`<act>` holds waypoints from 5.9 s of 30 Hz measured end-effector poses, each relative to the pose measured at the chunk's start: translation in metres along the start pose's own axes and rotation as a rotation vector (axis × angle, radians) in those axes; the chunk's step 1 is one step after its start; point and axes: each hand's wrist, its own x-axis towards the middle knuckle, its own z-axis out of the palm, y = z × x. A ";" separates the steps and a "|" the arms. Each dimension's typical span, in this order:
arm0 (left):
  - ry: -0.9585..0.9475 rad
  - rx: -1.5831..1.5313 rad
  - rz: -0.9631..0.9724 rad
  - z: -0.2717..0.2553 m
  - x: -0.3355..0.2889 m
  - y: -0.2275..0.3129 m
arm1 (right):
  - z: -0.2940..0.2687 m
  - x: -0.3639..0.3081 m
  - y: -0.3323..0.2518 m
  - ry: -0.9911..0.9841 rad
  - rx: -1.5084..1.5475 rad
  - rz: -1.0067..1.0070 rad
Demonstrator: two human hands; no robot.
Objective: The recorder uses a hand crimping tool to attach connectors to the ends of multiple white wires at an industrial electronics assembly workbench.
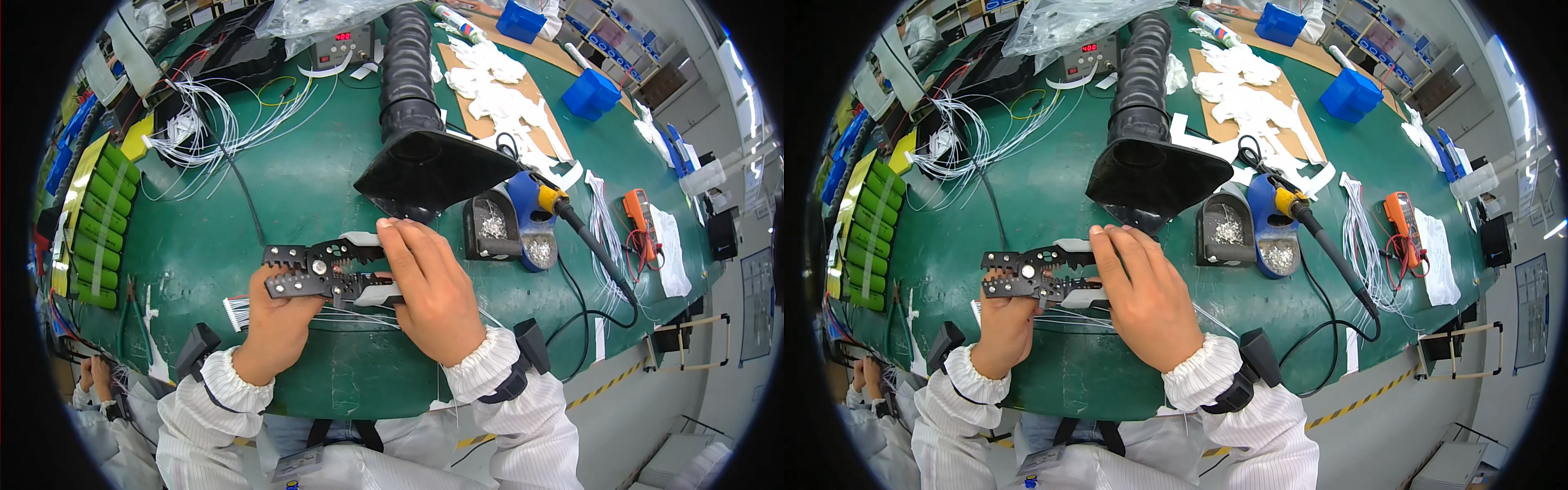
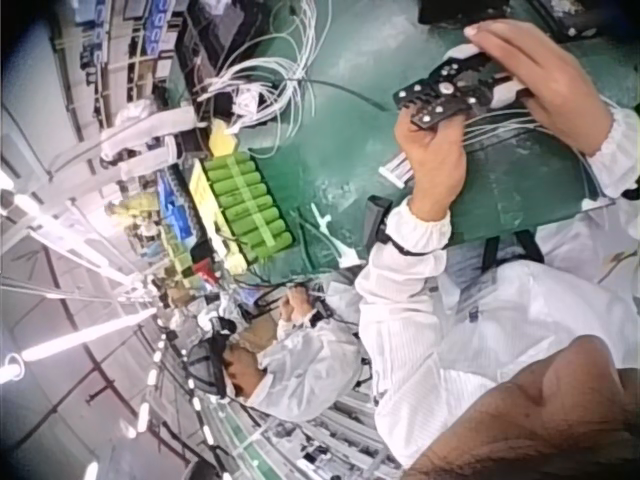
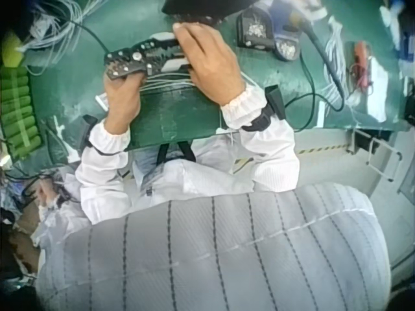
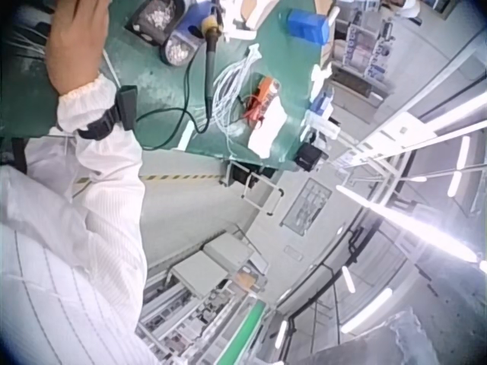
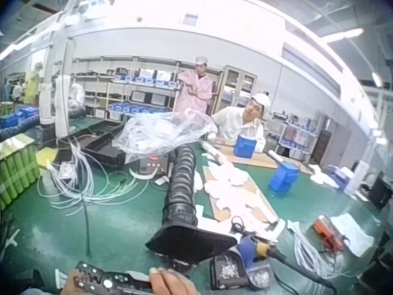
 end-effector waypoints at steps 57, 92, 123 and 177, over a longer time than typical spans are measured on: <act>0.111 -0.353 0.001 0.023 0.005 0.009 | 0.013 -0.007 -0.005 -0.257 0.374 0.211; -0.363 0.515 0.214 0.044 0.016 0.043 | -0.015 -0.004 0.026 0.215 0.397 0.543; 0.068 -0.345 -0.062 0.029 0.004 0.017 | -0.004 -0.003 0.009 0.028 -0.004 0.036; -0.011 -0.270 0.032 0.022 0.006 0.010 | 0.002 -0.005 0.010 0.052 0.047 0.054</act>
